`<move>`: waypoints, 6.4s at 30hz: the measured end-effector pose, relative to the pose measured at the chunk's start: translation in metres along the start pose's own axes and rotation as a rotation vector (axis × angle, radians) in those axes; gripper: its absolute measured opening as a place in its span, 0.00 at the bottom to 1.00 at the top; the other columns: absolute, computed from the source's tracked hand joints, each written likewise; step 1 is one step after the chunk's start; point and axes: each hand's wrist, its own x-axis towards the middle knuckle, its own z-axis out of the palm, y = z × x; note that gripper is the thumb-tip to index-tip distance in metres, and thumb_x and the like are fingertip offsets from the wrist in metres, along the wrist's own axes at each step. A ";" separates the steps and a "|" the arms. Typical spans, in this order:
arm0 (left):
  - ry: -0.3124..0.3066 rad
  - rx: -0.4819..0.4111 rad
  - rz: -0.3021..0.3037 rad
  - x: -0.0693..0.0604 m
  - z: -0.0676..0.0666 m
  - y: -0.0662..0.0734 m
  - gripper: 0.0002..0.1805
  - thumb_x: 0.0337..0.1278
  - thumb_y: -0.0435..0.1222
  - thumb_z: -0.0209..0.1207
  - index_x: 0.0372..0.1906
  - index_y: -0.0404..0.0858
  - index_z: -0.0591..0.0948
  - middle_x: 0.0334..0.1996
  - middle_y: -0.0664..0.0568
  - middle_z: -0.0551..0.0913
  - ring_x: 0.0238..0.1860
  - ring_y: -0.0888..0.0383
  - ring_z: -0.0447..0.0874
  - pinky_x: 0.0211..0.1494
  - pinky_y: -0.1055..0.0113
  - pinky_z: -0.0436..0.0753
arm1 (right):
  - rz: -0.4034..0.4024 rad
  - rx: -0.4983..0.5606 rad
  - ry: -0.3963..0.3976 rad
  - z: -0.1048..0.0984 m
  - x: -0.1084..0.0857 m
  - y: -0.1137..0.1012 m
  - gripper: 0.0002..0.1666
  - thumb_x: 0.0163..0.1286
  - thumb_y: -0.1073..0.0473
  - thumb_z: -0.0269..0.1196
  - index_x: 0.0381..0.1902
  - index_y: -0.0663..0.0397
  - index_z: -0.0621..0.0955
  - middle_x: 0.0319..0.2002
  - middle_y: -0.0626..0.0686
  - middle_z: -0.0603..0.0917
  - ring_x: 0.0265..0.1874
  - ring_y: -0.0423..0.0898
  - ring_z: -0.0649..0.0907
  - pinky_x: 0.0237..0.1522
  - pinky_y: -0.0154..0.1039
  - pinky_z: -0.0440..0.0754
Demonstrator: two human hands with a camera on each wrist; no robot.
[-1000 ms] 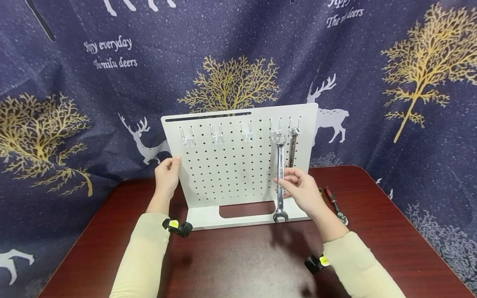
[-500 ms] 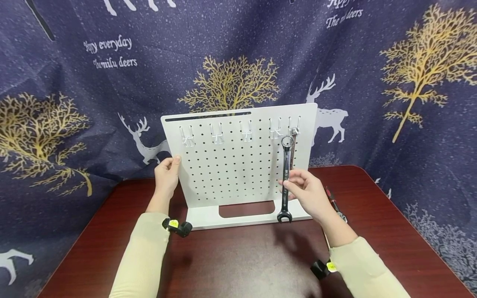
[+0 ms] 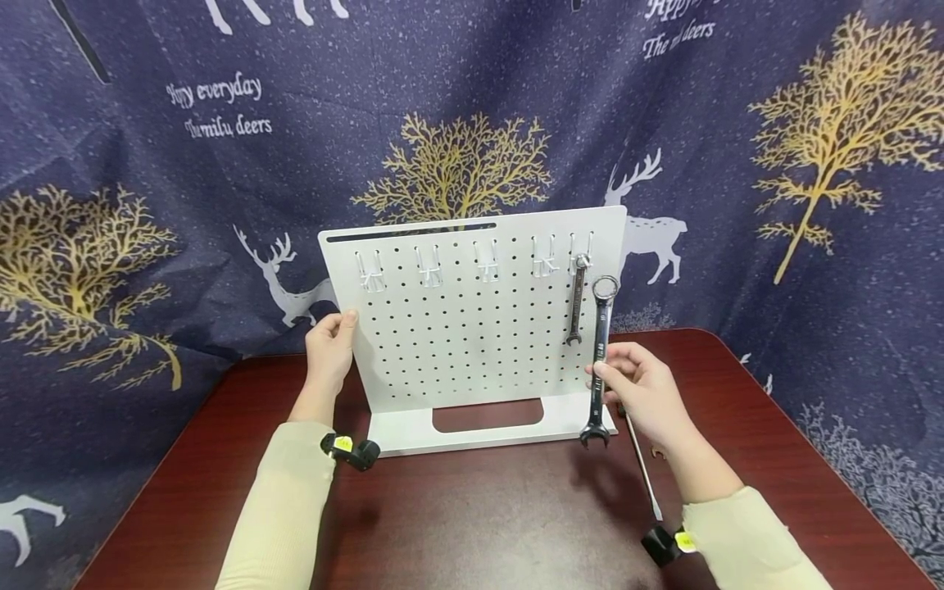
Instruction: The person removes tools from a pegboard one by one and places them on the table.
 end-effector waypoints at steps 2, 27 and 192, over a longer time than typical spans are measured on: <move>0.001 0.002 0.001 0.000 0.000 0.000 0.18 0.62 0.45 0.58 0.33 0.32 0.81 0.17 0.59 0.71 0.27 0.60 0.69 0.29 0.71 0.70 | -0.011 0.012 0.004 -0.005 -0.001 0.002 0.08 0.67 0.71 0.57 0.41 0.54 0.75 0.32 0.43 0.88 0.29 0.38 0.87 0.25 0.33 0.82; -0.007 -0.005 -0.006 0.000 -0.001 0.001 0.17 0.61 0.45 0.59 0.33 0.32 0.81 0.16 0.59 0.70 0.25 0.61 0.68 0.28 0.71 0.70 | 0.050 -0.108 0.102 -0.070 -0.027 0.017 0.09 0.69 0.67 0.56 0.43 0.49 0.75 0.31 0.40 0.87 0.28 0.35 0.86 0.27 0.30 0.81; -0.014 -0.017 -0.010 0.000 0.000 0.002 0.18 0.62 0.44 0.58 0.33 0.31 0.81 0.17 0.59 0.71 0.25 0.62 0.69 0.28 0.72 0.69 | 0.173 -0.347 -0.038 -0.004 0.071 0.003 0.36 0.73 0.52 0.52 0.71 0.61 0.55 0.68 0.65 0.63 0.50 0.31 0.72 0.43 0.27 0.80</move>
